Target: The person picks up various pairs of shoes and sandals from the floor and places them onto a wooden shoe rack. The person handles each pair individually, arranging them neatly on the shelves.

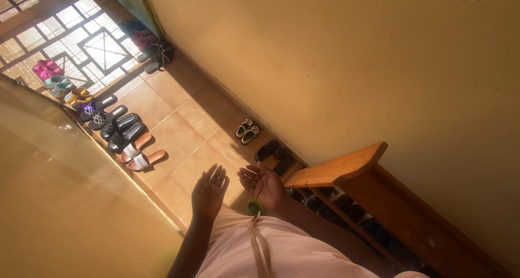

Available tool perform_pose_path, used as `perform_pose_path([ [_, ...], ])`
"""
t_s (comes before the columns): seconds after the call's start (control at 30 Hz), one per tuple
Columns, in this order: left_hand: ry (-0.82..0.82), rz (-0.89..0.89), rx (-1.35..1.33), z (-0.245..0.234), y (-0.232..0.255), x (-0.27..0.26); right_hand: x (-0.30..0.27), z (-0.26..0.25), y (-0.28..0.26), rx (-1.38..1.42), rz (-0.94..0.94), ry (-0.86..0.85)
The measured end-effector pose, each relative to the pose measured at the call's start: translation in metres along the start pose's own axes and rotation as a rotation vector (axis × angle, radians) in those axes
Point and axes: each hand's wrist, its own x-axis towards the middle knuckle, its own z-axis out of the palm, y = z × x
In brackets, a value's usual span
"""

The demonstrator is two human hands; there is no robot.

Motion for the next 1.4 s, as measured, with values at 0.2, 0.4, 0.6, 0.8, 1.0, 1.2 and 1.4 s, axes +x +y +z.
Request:
perform_pose_path([
  [0.2, -0.015, -0.243, 0.11, 0.005, 0.029, 0.086, 0.052, -0.02, -0.008, 0.191, -0.158, 0.091],
  [0.4, -0.024, -0.478, 0.25, 0.023, 0.092, 0.186, 0.11, -0.009, 0.022, 0.441, -0.385, 0.129],
  [0.6, -0.029, -0.667, 0.283, 0.023, 0.088, 0.256, 0.116, 0.017, 0.043, 0.432, -0.483, 0.199],
  [0.8, 0.022, -0.832, 0.475, 0.013, 0.021, 0.265, 0.101, 0.008, 0.041, 0.496, -0.618, 0.21],
  [1.0, 0.048, -0.979, 0.633, -0.035, -0.024, 0.262, 0.128, -0.029, 0.035, 0.611, -0.7, 0.214],
  [1.2, 0.084, -1.082, 0.833, -0.039, -0.022, 0.301, 0.168, -0.051, 0.043, 0.829, -0.839, 0.318],
  [1.4, 0.039, -1.268, 0.952, -0.097, -0.013, 0.4, 0.264, -0.101, 0.054, 1.019, -0.976, 0.499],
])
